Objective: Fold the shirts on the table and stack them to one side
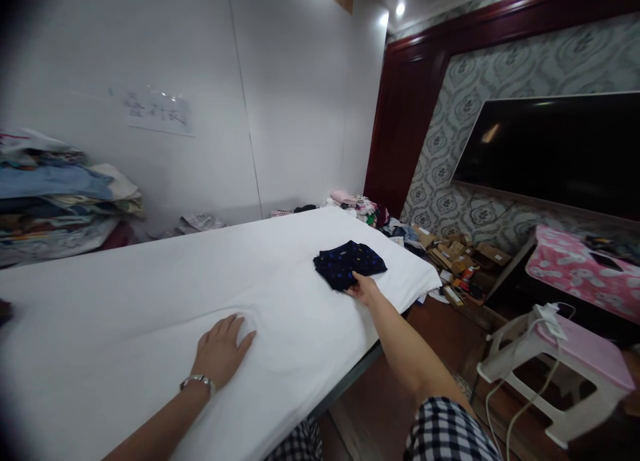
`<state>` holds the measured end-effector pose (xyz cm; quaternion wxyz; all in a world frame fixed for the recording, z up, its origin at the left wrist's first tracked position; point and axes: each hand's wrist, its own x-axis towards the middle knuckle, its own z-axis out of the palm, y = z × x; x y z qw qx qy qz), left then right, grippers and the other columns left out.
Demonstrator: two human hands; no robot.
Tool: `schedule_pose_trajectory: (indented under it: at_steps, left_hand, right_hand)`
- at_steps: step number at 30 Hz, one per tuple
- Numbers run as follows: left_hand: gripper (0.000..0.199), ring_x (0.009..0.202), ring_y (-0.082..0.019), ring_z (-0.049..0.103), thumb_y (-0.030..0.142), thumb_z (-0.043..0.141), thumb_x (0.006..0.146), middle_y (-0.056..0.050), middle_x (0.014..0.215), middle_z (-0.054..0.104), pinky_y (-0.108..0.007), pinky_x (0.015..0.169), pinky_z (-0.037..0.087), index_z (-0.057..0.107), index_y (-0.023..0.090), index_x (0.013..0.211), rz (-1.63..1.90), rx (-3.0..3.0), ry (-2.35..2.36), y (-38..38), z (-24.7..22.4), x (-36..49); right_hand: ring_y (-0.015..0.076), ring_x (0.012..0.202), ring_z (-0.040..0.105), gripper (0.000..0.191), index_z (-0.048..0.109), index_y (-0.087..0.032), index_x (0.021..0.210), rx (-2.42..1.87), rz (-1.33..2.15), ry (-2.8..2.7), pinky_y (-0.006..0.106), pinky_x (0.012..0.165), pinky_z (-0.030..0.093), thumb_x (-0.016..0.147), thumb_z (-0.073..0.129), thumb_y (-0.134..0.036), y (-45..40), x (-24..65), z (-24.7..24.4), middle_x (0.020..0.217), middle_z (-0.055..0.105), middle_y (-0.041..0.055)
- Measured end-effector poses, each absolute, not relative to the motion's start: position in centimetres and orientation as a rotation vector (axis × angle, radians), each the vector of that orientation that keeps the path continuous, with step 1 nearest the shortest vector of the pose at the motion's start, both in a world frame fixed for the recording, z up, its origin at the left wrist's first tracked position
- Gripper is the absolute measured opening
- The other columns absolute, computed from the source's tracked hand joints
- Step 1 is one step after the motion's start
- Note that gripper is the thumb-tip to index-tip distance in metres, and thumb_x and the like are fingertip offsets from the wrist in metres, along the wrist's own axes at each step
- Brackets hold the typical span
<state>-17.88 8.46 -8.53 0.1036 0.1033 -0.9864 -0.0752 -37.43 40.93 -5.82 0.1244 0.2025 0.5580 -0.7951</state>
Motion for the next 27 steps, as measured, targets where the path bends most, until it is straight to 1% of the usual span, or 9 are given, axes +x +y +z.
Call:
schedule_pose_trajectory:
  at_steps: [4,7,10,11,13,15,18,23,27]
  left_hand:
    - [0.059,0.129,-0.029,0.041,0.048,0.032,0.088,-0.015,0.139,0.050,-0.046,0.105,0.030,0.056,0.011,0.127,-0.213,0.299,-2.908,8.5,-8.4,-17.8]
    - [0.057,0.129,-0.029,0.041,0.047,0.033,0.088,-0.014,0.139,0.050,-0.046,0.105,0.031,0.057,0.012,0.126,-0.209,0.310,-2.904,8.5,-8.5,-17.9]
    - [0.056,0.129,-0.029,0.041,0.047,0.034,0.088,-0.014,0.139,0.050,-0.046,0.105,0.031,0.057,0.012,0.126,-0.187,0.307,-2.895,8.3,-8.9,-18.0]
    - [0.056,0.129,-0.029,0.041,0.048,0.034,0.088,-0.014,0.139,0.050,-0.045,0.105,0.031,0.057,0.012,0.126,-0.174,0.301,-2.892,8.2,-9.1,-18.0]
    - [0.057,0.129,-0.029,0.041,0.048,0.034,0.088,-0.014,0.139,0.049,-0.045,0.105,0.031,0.056,0.013,0.126,-0.152,0.297,-2.893,8.1,-9.3,-18.1]
    - [0.057,0.130,-0.028,0.041,0.048,0.034,0.088,-0.013,0.140,0.049,-0.044,0.105,0.031,0.056,0.013,0.127,-0.134,0.300,-2.901,8.0,-9.4,-18.1]
    - [0.056,0.130,-0.027,0.041,0.047,0.034,0.089,-0.012,0.140,0.049,-0.043,0.105,0.031,0.055,0.013,0.128,-0.107,0.309,-2.918,8.1,-9.2,-18.0]
    - [0.055,0.130,-0.026,0.041,0.046,0.035,0.089,-0.011,0.141,0.049,-0.043,0.105,0.032,0.056,0.014,0.128,-0.085,0.331,-2.917,8.1,-9.1,-17.9]
    - [0.057,0.131,-0.026,0.040,0.048,0.035,0.088,-0.011,0.142,0.048,-0.043,0.106,0.031,0.055,0.014,0.130,-0.087,0.343,-2.934,8.1,-9.2,-17.9]
  right_hand:
    - [0.0242,0.069,0.067,0.026,0.059,-0.010,0.094,0.512,-2.151,1.884,0.043,0.064,0.057,0.074,0.071,-0.019,43.3,-36.3,-5.6,0.073,0.066,0.0108]
    - [0.0257,0.093,0.066,0.041,0.060,-0.014,0.110,0.437,-2.133,2.168,0.045,0.083,0.053,0.072,0.069,-0.021,44.1,-36.1,-4.3,0.096,0.069,0.0116]
    - [0.0240,0.125,0.049,0.043,0.061,-0.020,0.118,0.023,-2.020,2.575,0.040,0.107,0.037,0.076,0.063,-0.030,42.4,-35.9,-2.7,0.129,0.058,0.0086]
    - [0.0244,0.132,0.040,0.044,0.061,-0.019,0.121,-0.222,-1.848,2.774,0.040,0.112,0.030,0.079,0.060,-0.034,41.3,-35.9,-2.3,0.137,0.053,0.0087]
    - [0.0259,0.141,0.024,0.052,0.053,-0.017,0.132,-0.664,-1.288,3.122,0.045,0.116,0.017,0.086,0.051,-0.042,39.0,-35.9,-1.8,0.148,0.038,0.0099]
    - [0.0263,0.145,0.011,0.061,0.040,-0.017,0.142,-0.777,-0.758,3.252,0.050,0.115,0.007,0.091,0.039,-0.049,37.1,-36.3,-2.1,0.155,0.025,0.0094]
    - [0.0256,0.145,0.006,0.071,0.028,-0.014,0.148,-0.587,-0.342,3.104,0.049,0.115,0.002,0.092,0.030,-0.057,35.7,-37.3,-3.9,0.157,0.017,0.0102]
    - [0.0266,0.145,0.003,0.086,0.022,-0.012,0.150,-0.488,-0.263,2.900,0.047,0.114,0.003,0.086,0.027,-0.069,36.0,-38.8,-5.9,0.158,0.013,0.0104]
    - [0.0255,0.145,0.006,0.082,0.024,-0.015,0.149,-0.489,-0.336,2.979,0.045,0.114,0.007,0.087,0.021,-0.068,37.5,-40.9,-3.6,0.157,0.017,0.0097]
